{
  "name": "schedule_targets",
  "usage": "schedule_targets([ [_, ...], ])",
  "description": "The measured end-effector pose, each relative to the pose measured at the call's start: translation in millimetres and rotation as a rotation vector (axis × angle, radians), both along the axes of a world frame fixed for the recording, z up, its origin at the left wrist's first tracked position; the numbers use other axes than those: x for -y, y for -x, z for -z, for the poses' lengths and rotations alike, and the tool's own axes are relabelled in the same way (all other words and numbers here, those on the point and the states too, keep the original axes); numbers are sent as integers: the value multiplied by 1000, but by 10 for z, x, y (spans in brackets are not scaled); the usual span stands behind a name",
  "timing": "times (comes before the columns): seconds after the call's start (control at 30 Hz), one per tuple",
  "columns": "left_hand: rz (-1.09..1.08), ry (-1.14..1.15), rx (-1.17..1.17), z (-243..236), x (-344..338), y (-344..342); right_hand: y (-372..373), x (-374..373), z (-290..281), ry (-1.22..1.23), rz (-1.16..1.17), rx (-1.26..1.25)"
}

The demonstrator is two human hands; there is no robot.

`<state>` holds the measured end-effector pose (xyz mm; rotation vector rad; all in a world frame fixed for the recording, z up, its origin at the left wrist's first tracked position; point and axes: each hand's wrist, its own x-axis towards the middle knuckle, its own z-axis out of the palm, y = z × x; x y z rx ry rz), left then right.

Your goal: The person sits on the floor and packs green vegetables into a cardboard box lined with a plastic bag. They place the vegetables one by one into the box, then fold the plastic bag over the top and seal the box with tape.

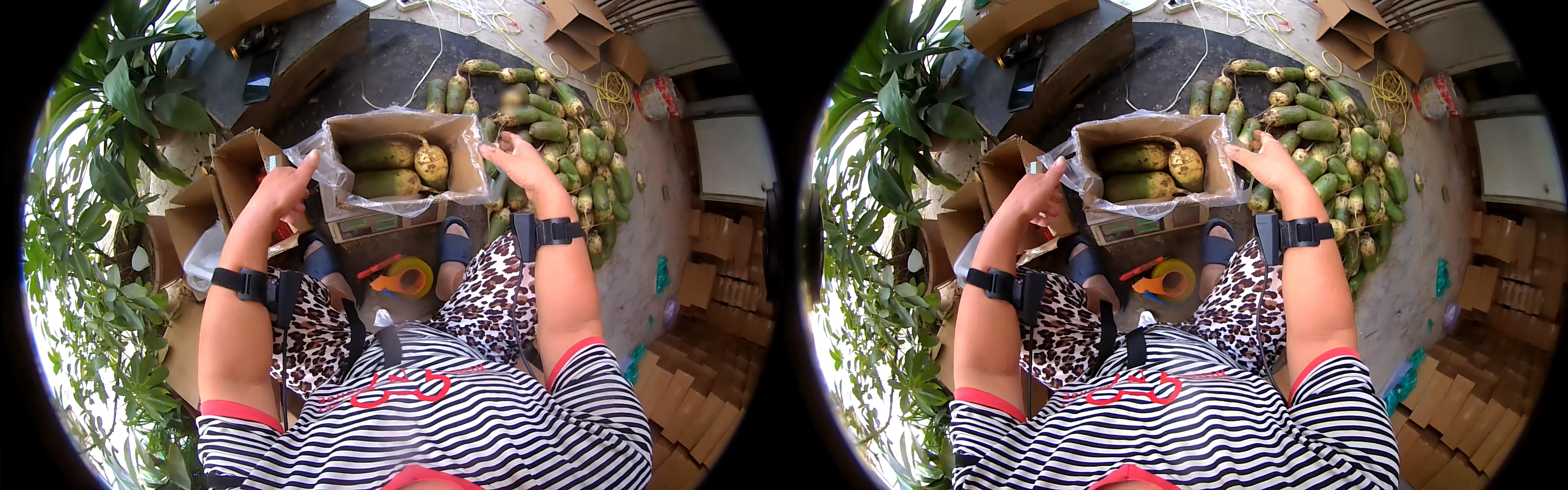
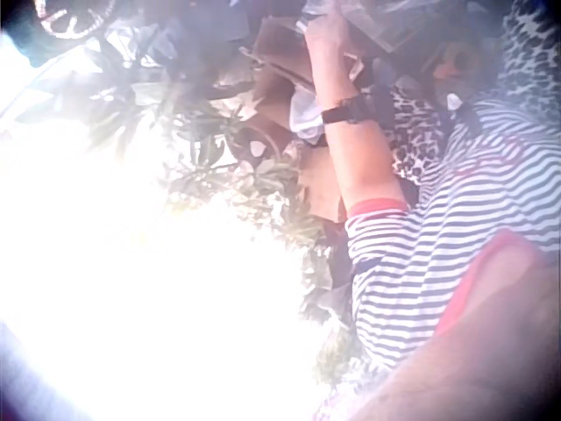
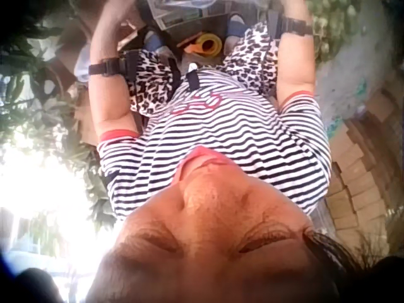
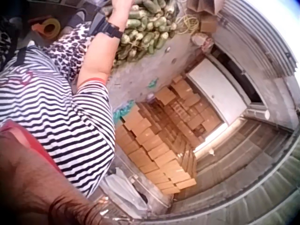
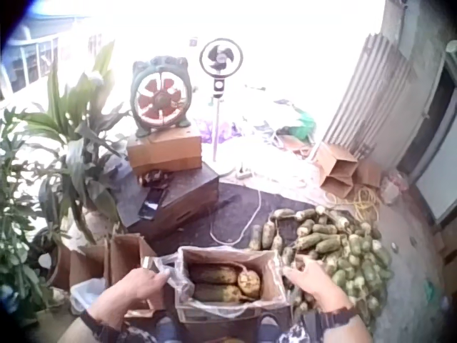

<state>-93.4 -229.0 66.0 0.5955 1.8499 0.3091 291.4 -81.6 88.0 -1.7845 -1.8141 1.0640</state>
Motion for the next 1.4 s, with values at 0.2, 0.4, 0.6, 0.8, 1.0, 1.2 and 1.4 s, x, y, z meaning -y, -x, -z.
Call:
schedule_targets([
  [0.2,-691,-274,393,150,-209,-223,-29,-124,-258,631,-154,114],
  [0.4,-714,-593,811,-266,-161,-318,-90,15,-453,357,-169,-790],
  [0.6,-203,-953,437,-759,-140,-983,565,158,-823,384,-344,-1036],
  [0.8,-110,-751,789,-711,-381,-1249,1075,174,-527,96,-689,-672],
  [1.0,39,-636,569,-798,-285,-1117,1335,-19,-227,502,-683,-757],
  [1.2,-9,-563,154,-546,-220,-723,1113,-144,-132,102,-713,-314],
  [1.4,125,-378,-384,-173,-417,-552,857,111,-29,95,-1018,953],
])
